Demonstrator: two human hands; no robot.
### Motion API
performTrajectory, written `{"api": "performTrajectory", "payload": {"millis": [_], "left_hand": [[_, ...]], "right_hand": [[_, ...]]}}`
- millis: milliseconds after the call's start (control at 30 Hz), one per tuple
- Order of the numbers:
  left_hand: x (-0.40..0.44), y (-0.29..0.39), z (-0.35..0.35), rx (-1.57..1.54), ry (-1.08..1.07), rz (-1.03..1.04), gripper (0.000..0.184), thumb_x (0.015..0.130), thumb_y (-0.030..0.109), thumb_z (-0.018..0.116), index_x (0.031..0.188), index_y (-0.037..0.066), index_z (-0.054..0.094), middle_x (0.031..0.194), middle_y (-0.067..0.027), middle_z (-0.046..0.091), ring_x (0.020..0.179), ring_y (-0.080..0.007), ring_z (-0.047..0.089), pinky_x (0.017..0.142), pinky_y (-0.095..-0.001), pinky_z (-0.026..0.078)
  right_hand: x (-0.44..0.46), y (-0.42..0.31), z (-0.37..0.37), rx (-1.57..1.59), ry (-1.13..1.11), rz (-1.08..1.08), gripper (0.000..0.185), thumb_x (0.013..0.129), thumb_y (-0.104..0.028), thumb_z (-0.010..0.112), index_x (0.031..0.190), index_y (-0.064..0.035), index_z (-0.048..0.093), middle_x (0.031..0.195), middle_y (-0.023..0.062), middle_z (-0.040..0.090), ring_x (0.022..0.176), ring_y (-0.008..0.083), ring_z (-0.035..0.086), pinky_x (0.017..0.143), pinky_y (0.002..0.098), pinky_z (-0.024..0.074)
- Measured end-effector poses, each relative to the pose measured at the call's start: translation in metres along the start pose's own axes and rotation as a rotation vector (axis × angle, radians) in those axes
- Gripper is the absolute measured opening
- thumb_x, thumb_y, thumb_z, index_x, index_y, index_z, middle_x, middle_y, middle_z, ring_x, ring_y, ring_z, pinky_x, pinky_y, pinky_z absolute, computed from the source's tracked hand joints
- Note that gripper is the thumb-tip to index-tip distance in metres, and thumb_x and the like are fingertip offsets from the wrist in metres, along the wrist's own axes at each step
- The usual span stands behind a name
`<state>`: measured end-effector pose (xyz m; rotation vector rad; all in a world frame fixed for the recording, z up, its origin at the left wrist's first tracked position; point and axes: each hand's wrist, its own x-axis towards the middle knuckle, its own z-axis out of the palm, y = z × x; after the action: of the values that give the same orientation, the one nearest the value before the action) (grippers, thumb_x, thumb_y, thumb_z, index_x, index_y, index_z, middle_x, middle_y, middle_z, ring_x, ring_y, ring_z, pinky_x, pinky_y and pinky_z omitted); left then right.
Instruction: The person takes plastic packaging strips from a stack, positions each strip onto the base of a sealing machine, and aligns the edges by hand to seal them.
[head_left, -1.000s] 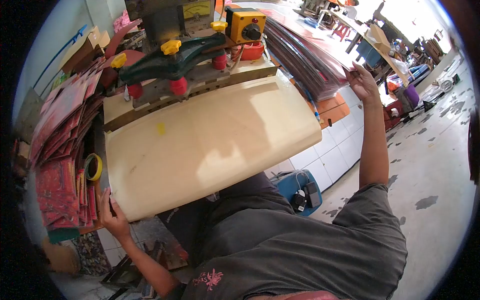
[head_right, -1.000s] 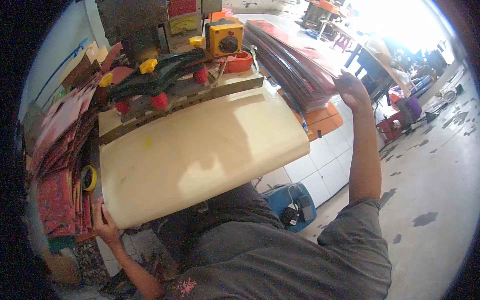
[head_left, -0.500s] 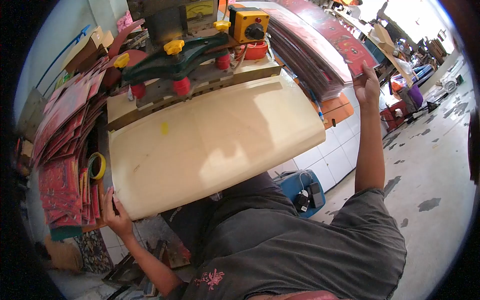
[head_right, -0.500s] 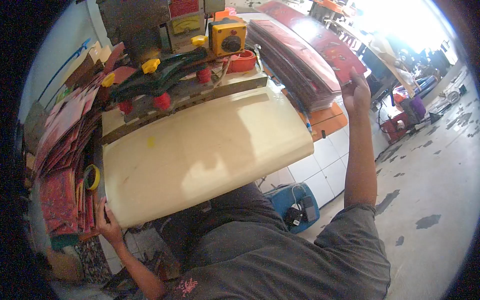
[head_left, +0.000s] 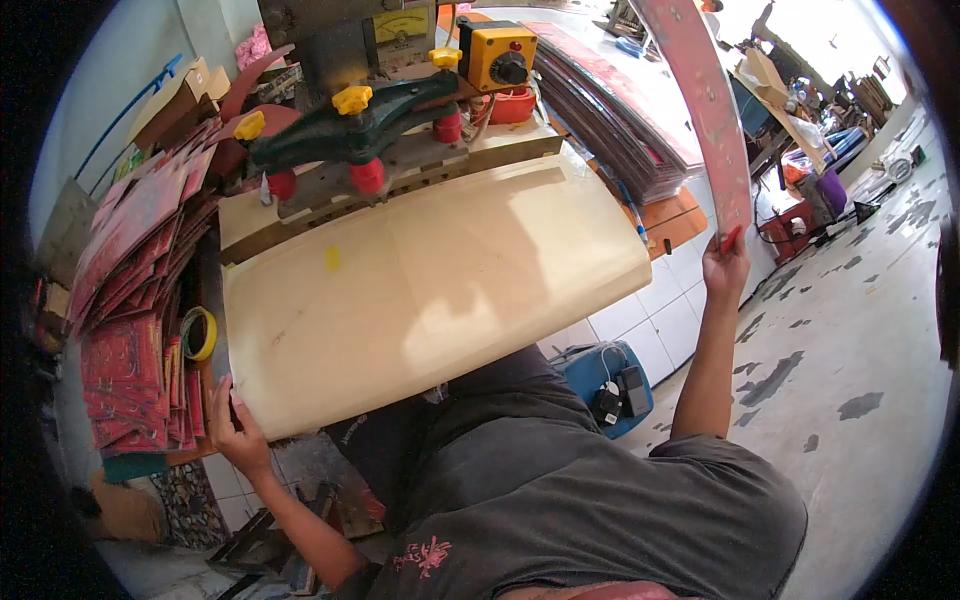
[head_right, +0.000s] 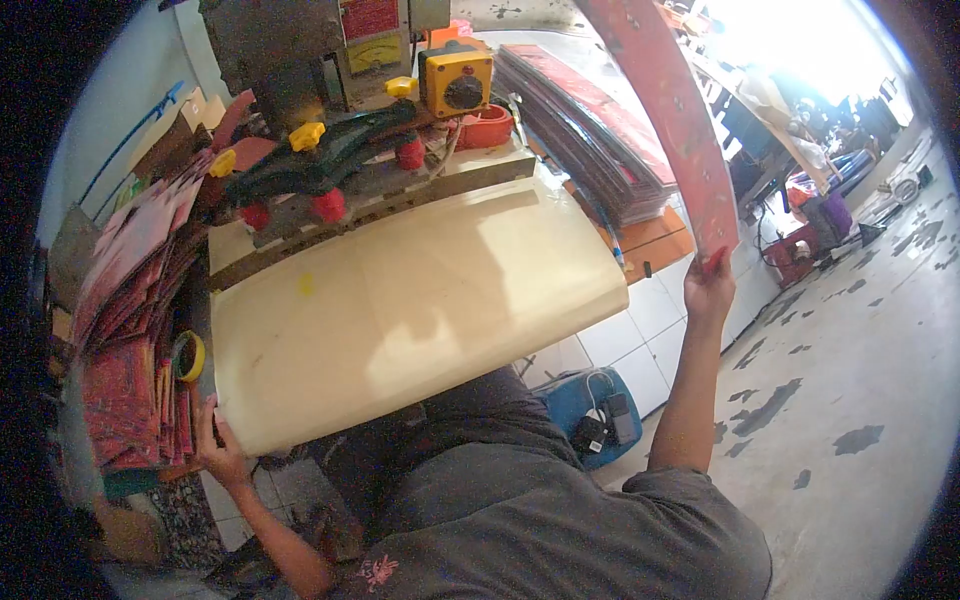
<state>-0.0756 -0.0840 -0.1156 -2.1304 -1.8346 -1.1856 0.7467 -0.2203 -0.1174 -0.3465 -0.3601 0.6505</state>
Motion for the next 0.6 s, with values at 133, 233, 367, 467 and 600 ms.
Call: {"api": "performTrajectory", "payload": {"millis": [133, 233, 367, 467, 600], "left_hand": [[-0.002, -0.008, 0.002, -0.015, 0.003, 0.024, 0.033, 0.105, 0.014, 0.053, 0.129, 0.001, 0.071, 0.129, -0.0177, 0.072, 0.126, -0.0346, 0.065, 0.117, -0.0500, 0.043], [-0.001, -0.003, 0.002, 0.003, 0.007, 0.021, 0.033, 0.105, 0.015, 0.054, 0.129, 0.000, 0.071, 0.129, -0.0176, 0.072, 0.126, -0.0360, 0.065, 0.118, -0.0502, 0.042], [0.005, 0.003, -0.007, -0.105, -0.052, -0.064, 0.033, 0.105, 0.016, 0.056, 0.130, 0.000, 0.071, 0.131, -0.0180, 0.071, 0.129, -0.0353, 0.063, 0.117, -0.0488, 0.042], [0.013, 0.003, -0.015, -0.218, -0.100, -0.088, 0.035, 0.105, 0.018, 0.057, 0.131, -0.002, 0.069, 0.136, -0.0190, 0.069, 0.134, -0.0325, 0.060, 0.116, -0.0476, 0.042], [0.022, 0.017, -0.023, -0.597, -0.074, -0.034, 0.062, 0.108, 0.044, 0.052, 0.138, -0.010, 0.060, 0.142, -0.0208, 0.063, 0.136, -0.0333, 0.057, 0.118, -0.0484, 0.038]], "right_hand": [[-0.028, 0.013, 0.031, -0.035, 0.155, 0.019, 0.018, 0.106, -0.020, 0.061, 0.109, -0.0036, 0.069, 0.094, 0.0072, 0.074, 0.074, 0.0166, 0.064, 0.069, 0.0294, 0.0544], [-0.023, 0.007, 0.005, -0.032, -0.024, 0.107, 0.023, 0.108, -0.022, 0.058, 0.118, -0.0034, 0.067, 0.104, 0.0075, 0.074, 0.079, 0.0164, 0.066, 0.067, 0.0300, 0.0526], [-0.027, 0.011, 0.002, -0.111, 0.003, 0.102, 0.028, 0.110, -0.023, 0.053, 0.128, -0.0036, 0.064, 0.115, 0.0077, 0.072, 0.085, 0.0162, 0.067, 0.070, 0.0288, 0.0549], [-0.039, 0.021, 0.029, -0.101, -0.269, 0.263, 0.032, 0.112, -0.023, 0.050, 0.133, -0.0019, 0.061, 0.124, 0.0101, 0.071, 0.102, 0.0202, 0.072, 0.092, 0.0345, 0.0589], [-0.047, 0.048, 0.064, -0.328, -0.229, 0.200, 0.041, 0.113, -0.023, 0.047, 0.147, -0.0009, 0.051, 0.139, 0.0117, 0.063, 0.126, 0.0208, 0.062, 0.109, 0.0400, 0.0495]]}}
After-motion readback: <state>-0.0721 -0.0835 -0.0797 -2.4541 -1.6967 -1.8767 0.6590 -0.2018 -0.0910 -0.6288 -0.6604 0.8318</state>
